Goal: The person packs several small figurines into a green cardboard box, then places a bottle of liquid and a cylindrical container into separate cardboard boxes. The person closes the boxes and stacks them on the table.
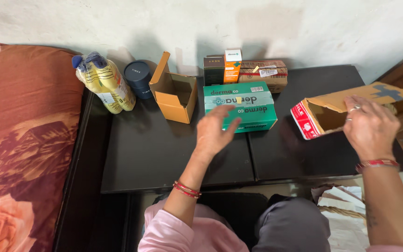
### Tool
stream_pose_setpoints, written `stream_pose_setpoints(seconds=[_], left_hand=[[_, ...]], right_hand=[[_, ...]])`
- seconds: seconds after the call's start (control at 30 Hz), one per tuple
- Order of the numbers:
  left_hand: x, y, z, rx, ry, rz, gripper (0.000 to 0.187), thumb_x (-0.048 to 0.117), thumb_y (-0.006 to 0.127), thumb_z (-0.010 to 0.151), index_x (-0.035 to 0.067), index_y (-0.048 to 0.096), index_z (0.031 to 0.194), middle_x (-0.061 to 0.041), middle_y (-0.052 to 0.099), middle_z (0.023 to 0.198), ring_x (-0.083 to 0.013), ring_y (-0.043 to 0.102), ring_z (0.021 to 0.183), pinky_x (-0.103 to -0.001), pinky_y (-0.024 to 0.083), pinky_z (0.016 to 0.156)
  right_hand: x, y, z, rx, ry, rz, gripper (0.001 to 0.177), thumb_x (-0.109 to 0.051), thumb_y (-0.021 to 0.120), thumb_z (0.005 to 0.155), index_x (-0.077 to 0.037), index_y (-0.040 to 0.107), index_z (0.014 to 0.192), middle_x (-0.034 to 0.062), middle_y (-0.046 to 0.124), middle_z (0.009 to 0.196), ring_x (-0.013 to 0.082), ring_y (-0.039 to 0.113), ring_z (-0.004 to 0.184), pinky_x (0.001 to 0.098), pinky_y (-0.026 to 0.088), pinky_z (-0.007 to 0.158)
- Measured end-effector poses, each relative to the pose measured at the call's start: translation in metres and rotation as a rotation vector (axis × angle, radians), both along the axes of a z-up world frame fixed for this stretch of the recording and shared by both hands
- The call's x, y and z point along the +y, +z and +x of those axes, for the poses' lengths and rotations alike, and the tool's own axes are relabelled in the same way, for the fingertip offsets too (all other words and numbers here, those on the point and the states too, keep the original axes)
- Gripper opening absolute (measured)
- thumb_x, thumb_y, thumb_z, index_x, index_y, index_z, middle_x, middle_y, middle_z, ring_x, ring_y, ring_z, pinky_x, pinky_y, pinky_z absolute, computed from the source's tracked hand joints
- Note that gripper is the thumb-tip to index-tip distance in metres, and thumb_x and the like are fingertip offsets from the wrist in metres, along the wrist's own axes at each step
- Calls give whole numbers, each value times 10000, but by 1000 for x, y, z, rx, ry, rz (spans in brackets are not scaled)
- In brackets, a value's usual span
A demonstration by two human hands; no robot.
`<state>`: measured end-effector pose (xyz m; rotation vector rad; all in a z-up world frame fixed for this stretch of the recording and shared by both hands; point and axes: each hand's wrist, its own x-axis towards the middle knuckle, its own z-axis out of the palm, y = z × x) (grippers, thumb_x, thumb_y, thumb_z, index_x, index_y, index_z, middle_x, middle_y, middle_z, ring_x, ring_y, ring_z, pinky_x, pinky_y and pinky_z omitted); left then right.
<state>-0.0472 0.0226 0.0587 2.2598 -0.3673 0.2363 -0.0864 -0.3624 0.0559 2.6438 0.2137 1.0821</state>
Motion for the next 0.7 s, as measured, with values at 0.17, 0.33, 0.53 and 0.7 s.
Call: stream_pose_setpoints(seconds=[0.17,0.33,0.53,0.7], left_hand=[[-22,3,-30,-126,-274,-23,827,462,863,784,-2,543,1390,-246,652,1287,-387,657,1153,-447,540,931],[-34,6,-53,-170,-374,-286,826,391,818,772,-65,497,1382,-266,687,1174,-363,687,1071,-387,536,904],[21,9,-21,289,-334,-601,305,55,565,784,-24,743,1018,-89,740,929,-178,685,884,-277,544,825],[112,27,-7,366,-315,-711,355,52,468,727,-61,747,915,-120,747,867,-196,707,821,-279,562,783]], right_hand=[[46,69,-64,69,31,9,226,-41,667,976,-140,753,1161,22,739,1092,185,712,1017,317,571,908],[119,113,-86,203,257,40,209,-71,700,939,-158,797,1102,42,749,964,227,708,873,387,577,769],[164,113,-64,191,664,351,242,-114,728,909,-104,727,1151,51,747,1056,244,723,967,381,584,823],[148,94,-2,187,579,926,302,-229,642,1093,-55,666,1339,117,738,1236,260,749,1104,364,590,950]])
